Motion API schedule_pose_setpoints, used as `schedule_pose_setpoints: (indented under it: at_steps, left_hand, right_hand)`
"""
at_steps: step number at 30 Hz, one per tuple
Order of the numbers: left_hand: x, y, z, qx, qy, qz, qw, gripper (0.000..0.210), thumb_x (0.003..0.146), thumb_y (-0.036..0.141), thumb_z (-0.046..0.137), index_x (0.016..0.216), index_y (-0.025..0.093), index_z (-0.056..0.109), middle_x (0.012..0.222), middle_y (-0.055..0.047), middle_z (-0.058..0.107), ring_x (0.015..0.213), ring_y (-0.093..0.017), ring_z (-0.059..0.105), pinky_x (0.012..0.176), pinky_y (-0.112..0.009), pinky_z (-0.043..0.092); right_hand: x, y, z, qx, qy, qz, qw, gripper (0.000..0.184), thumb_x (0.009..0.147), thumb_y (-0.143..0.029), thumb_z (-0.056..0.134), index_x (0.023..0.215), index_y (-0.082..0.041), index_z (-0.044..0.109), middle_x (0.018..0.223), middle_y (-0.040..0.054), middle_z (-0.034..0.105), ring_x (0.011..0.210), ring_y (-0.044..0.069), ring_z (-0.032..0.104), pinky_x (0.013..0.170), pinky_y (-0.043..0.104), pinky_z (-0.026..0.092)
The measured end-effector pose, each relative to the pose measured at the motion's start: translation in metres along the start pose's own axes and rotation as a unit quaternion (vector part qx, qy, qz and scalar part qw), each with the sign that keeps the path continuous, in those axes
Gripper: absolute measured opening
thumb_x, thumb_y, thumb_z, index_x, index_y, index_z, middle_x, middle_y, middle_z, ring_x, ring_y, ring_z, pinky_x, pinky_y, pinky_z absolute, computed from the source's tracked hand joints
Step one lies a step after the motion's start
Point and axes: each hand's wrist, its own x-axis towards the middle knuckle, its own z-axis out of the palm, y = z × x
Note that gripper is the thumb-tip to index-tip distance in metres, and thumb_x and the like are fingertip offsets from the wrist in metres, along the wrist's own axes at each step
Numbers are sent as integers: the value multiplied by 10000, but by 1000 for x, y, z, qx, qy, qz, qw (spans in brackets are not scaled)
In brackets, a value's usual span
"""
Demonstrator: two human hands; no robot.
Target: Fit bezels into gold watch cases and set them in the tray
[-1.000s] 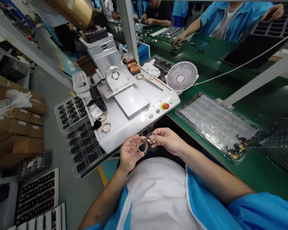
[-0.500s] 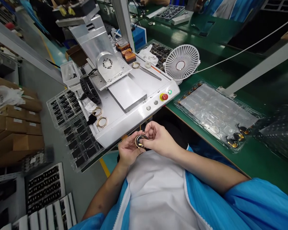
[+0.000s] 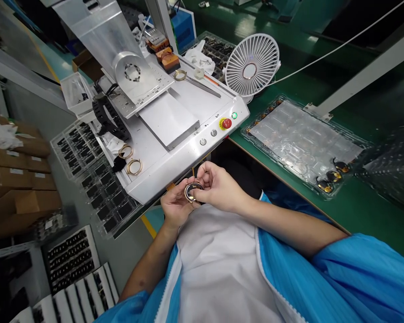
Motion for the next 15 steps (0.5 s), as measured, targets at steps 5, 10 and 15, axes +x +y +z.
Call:
schedule_pose_setpoints:
  at_steps: [5, 10, 15]
  left_hand:
    - [2, -4, -1, -3, 15, 6, 1000, 694, 451, 266, 1052, 1102, 312, 816, 1076, -41, 831, 926, -241, 815, 849, -322, 677]
    - [2, -7, -2, 2, 13, 29, 999, 647, 516, 317, 1037, 1119, 333, 805, 1094, -43, 824, 933, -234, 815, 835, -309, 682]
    - [1, -7, -2, 18, 10, 36, 999, 580, 538, 321, 1028, 1079, 337, 817, 1087, -43, 821, 928, -253, 815, 815, -324, 694]
  right_hand:
    - [2, 2, -1, 26, -1, 1, 1000, 365, 686, -183, 743, 882, -232, 440, 612, -104, 640, 523, 104, 637, 500, 188, 440]
    - [5, 5, -6, 32, 10, 24, 999, 433, 651, -221, 849, 871, -215, 477, 600, -99, 644, 512, 90, 621, 503, 179, 474]
    - [7, 4, -15, 19, -42, 136, 990, 546, 568, -460, 985, 736, -173, 551, 576, -1, 688, 515, 125, 660, 487, 211, 561]
